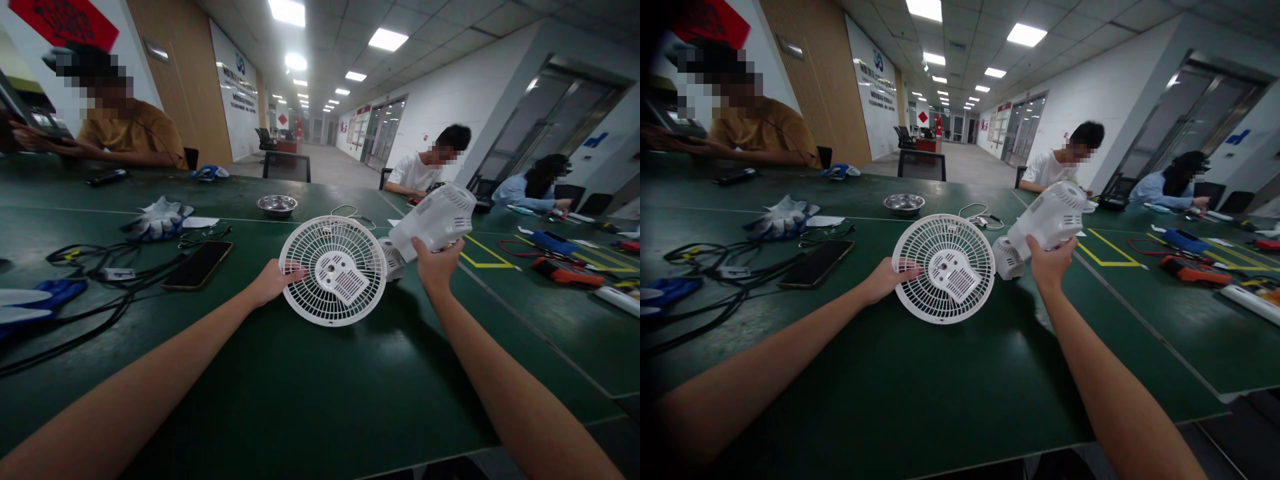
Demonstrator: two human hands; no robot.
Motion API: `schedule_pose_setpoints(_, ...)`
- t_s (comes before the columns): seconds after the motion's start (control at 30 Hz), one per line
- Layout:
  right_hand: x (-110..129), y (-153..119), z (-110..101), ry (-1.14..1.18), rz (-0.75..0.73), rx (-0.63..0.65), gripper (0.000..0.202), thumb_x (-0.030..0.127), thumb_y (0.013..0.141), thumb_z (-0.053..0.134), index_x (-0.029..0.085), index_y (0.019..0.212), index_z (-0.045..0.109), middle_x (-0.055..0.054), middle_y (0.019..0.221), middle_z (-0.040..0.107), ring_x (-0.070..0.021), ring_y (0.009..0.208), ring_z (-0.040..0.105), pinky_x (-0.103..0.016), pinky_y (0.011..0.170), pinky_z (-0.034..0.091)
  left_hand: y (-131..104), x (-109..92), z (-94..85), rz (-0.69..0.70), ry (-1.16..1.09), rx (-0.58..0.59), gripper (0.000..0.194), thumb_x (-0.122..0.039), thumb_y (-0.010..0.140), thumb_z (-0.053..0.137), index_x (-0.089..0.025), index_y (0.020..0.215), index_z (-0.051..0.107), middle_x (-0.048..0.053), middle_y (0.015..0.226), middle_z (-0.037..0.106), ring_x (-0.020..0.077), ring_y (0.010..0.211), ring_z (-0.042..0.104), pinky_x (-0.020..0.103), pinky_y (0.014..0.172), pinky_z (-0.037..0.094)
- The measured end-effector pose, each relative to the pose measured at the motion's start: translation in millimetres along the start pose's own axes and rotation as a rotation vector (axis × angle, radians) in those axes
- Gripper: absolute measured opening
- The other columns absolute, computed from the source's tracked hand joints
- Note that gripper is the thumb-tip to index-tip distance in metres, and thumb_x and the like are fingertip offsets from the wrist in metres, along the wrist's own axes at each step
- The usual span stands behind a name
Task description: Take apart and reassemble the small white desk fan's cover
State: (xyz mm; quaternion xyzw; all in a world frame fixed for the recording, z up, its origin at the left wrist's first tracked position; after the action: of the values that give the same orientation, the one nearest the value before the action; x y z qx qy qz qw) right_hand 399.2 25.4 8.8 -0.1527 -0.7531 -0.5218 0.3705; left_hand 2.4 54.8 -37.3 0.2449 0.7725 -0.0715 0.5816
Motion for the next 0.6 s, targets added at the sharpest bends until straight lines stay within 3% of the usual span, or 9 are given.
schedule_pose_setpoints(0.2,13,-26,18,-0.197,0.065,0.275,0.082,0.059,0.061,0.08,0.02,0.124,0.044,-0.017,0.116,0.069,-0.0384,0.103,0.068,-0.05,0.089,0.051,1,2,-0.8,-0.012,0.014,-0.01,0.025,-0.042,0.087,0.068,-0.019,0.092,0.073,0.006,0.09,0.074,0.0233,0.083,0.07,0.043,0.081,0.057)
schedule_pose_setpoints(0.27,11,-30,22,-0.23,0.077,0.307,0.084,0.06,0.062,0.079,0.02,0.126,0.044,-0.018,0.118,0.069,-0.0399,0.104,0.067,-0.052,0.09,0.051,1,3,-0.7,-0.013,0.015,-0.006,0.025,-0.042,0.087,0.069,-0.017,0.092,0.072,0.006,0.09,0.074,0.0228,0.084,0.07,0.042,0.082,0.056)
schedule_pose_setpoints(0.43,0,-21,20,-0.205,0.056,0.259,0.086,0.06,0.062,0.079,0.02,0.129,0.045,-0.016,0.116,0.07,-0.0375,0.103,0.067,-0.051,0.091,0.05,1,2,-0.8,-0.02,0.007,0.015,0.025,-0.041,0.087,0.068,-0.017,0.093,0.071,0.006,0.091,0.074,0.0223,0.086,0.069,0.04,0.083,0.055)
schedule_pose_setpoints(0.6,-29,10,-2,-0.222,0.056,0.103,0.088,0.059,0.057,0.082,0.02,0.127,0.046,-0.015,0.115,0.068,-0.0357,0.103,0.066,-0.051,0.092,0.049,1,3,-1.1,-0.036,-0.012,0.023,0.025,-0.04,0.087,0.068,-0.017,0.094,0.071,0.006,0.093,0.074,0.023,0.086,0.069,0.041,0.082,0.055)
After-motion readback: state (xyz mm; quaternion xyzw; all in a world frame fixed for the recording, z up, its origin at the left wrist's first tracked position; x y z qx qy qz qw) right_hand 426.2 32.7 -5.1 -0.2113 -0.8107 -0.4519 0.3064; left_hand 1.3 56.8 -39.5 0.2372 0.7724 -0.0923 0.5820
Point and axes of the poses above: each hand's wrist, its own y-axis towards the middle knuckle, its own z-axis out of the palm, x = y × z, the point moved 2 cm from there along y, towards the middle knuckle
